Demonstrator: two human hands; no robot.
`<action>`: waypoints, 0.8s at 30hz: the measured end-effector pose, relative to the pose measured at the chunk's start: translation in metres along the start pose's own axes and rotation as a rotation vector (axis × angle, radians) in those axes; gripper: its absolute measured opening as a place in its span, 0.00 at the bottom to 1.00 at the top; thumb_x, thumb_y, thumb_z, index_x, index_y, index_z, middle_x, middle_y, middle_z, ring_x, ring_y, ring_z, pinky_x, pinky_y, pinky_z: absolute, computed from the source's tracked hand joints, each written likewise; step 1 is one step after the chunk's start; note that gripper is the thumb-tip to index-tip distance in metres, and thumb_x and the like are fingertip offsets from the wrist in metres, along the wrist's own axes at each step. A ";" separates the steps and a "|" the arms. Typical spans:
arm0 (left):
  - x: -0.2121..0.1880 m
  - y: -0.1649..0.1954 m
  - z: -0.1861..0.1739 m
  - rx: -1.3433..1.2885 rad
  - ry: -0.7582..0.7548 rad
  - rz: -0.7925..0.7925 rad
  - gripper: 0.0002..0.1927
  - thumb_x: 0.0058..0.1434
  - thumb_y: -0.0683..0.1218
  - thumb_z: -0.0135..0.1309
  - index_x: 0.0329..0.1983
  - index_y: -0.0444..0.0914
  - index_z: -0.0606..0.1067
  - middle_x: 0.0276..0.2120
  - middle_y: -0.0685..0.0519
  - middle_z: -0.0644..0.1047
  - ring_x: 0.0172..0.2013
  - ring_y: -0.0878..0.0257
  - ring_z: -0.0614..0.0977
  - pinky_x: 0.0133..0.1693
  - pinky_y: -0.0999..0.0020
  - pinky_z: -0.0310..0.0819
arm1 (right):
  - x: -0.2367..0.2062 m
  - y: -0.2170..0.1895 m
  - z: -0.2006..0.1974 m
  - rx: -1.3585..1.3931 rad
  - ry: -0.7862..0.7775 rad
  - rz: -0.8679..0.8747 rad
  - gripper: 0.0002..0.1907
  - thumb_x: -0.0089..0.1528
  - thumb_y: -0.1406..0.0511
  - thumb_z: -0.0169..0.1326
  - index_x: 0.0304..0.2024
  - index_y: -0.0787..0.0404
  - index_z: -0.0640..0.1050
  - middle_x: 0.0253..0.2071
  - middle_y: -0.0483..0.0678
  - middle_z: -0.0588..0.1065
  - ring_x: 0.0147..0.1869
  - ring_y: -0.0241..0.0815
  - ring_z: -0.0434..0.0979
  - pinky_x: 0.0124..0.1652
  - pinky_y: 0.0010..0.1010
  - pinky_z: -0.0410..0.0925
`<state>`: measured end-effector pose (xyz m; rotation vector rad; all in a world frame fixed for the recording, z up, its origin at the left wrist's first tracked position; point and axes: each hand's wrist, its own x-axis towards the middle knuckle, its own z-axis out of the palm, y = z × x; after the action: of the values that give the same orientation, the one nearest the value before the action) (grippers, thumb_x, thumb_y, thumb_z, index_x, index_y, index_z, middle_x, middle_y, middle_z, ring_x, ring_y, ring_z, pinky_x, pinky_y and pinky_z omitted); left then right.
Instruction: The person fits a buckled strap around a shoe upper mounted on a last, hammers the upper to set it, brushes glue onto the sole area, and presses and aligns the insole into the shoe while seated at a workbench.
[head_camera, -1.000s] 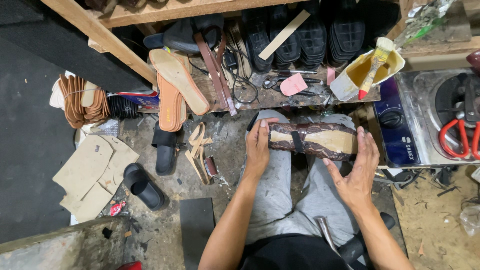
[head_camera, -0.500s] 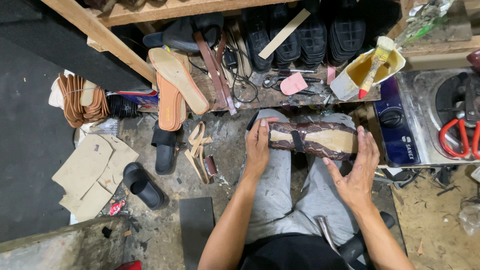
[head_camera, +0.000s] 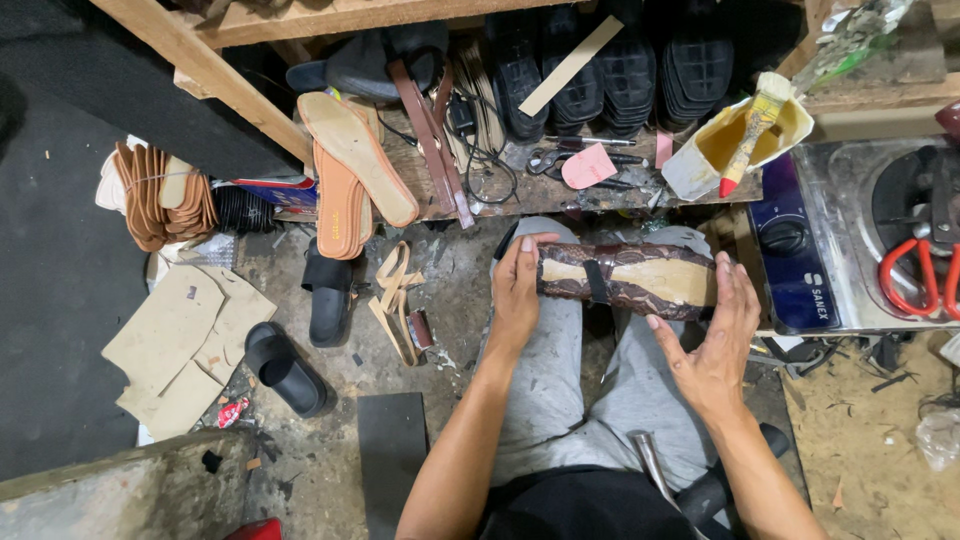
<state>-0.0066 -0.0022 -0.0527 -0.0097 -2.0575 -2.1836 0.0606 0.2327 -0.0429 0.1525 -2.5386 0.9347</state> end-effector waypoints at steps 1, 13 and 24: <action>0.001 -0.004 -0.001 -0.024 -0.016 -0.014 0.26 0.78 0.56 0.34 0.53 0.33 0.77 0.39 0.54 0.78 0.41 0.69 0.76 0.48 0.73 0.71 | -0.001 0.001 0.000 0.000 0.002 -0.002 0.53 0.57 0.60 0.66 0.77 0.65 0.53 0.77 0.59 0.57 0.80 0.63 0.52 0.75 0.52 0.50; -0.011 -0.015 -0.016 -0.262 -0.178 -0.025 0.20 0.71 0.43 0.50 0.64 0.33 0.70 0.52 0.52 0.75 0.54 0.66 0.75 0.59 0.70 0.67 | -0.005 0.006 0.003 -0.002 -0.004 -0.020 0.52 0.58 0.59 0.65 0.77 0.65 0.53 0.78 0.59 0.56 0.81 0.63 0.51 0.75 0.52 0.50; -0.007 -0.025 -0.011 -0.271 -0.171 -0.030 0.21 0.73 0.43 0.50 0.67 0.34 0.68 0.54 0.52 0.74 0.53 0.67 0.74 0.58 0.73 0.68 | -0.005 0.010 0.005 -0.014 -0.002 -0.013 0.52 0.58 0.59 0.65 0.78 0.65 0.54 0.77 0.59 0.57 0.80 0.63 0.52 0.75 0.52 0.50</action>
<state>-0.0011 -0.0115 -0.0790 -0.2020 -1.8331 -2.5434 0.0605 0.2375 -0.0543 0.1652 -2.5427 0.9116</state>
